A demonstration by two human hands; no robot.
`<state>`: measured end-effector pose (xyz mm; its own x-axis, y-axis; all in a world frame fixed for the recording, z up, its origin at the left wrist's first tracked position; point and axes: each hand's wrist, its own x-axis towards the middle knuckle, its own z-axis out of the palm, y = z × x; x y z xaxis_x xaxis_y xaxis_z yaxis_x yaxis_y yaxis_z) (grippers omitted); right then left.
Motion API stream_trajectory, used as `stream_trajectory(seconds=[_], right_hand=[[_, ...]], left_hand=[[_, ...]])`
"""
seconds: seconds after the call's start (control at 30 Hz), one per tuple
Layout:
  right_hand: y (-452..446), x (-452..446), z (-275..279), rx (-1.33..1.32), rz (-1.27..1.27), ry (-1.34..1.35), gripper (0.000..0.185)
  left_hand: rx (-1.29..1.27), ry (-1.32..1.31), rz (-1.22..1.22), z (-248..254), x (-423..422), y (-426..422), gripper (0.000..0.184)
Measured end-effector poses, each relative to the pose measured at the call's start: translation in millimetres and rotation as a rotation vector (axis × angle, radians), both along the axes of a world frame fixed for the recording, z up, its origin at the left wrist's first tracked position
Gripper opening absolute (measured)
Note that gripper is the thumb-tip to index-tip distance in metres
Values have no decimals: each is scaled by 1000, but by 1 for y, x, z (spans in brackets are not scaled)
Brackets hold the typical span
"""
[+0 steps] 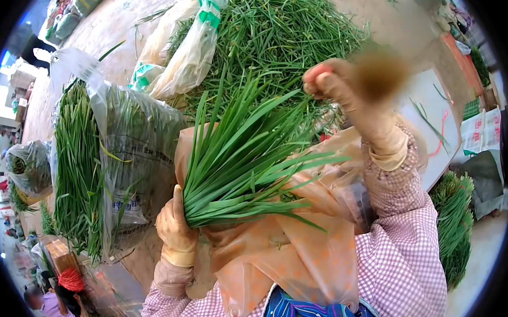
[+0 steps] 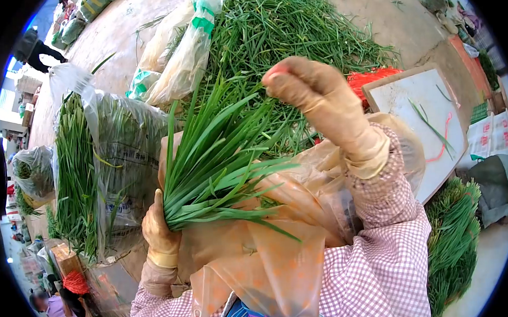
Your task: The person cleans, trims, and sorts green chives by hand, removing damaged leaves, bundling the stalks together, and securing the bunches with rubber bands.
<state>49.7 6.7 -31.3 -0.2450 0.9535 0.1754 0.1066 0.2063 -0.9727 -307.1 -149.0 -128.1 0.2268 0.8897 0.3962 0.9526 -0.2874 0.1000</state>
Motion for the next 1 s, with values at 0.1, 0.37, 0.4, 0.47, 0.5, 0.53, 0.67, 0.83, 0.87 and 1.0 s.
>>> stream_trajectory(seconds=[0.1, 0.37, 0.4, 0.47, 0.5, 0.53, 0.67, 0.83, 0.87, 1.0], right_hand=[[7, -16, 3, 121, 63, -317, 29], [17, -38, -34, 339, 99, -323, 13], [14, -41, -36, 400, -97, -256, 13], [26, -23, -37, 129, -270, 155, 14], [34, -8, -41, 188, -316, 196, 12], [37, -4, -38, 248, -361, 238, 12], [1, -3, -8, 209, -197, 296, 15], [-37, -23, 20, 332, 322, -251, 19], [-38, -35, 22, 433, 375, -453, 18], [-54, -65, -5, 755, 414, -963, 18]], left_hand=[[-5, -33, -12, 2, 0, 1, 70], [-8, -17, -15, 2, -1, 3, 66], [-21, -17, -13, 2, -1, 2, 66], [-22, 3, -10, 3, -2, 3, 67], [-29, -7, -12, 5, -1, 2, 67], [-34, -6, -8, 5, -1, 2, 67], [-26, 42, 6, 7, 0, 2, 65], [-18, 55, -13, 11, 4, 3, 67], [-23, 54, -19, 11, 3, 3, 67], [-5, 60, -5, 8, -1, 0, 64]])
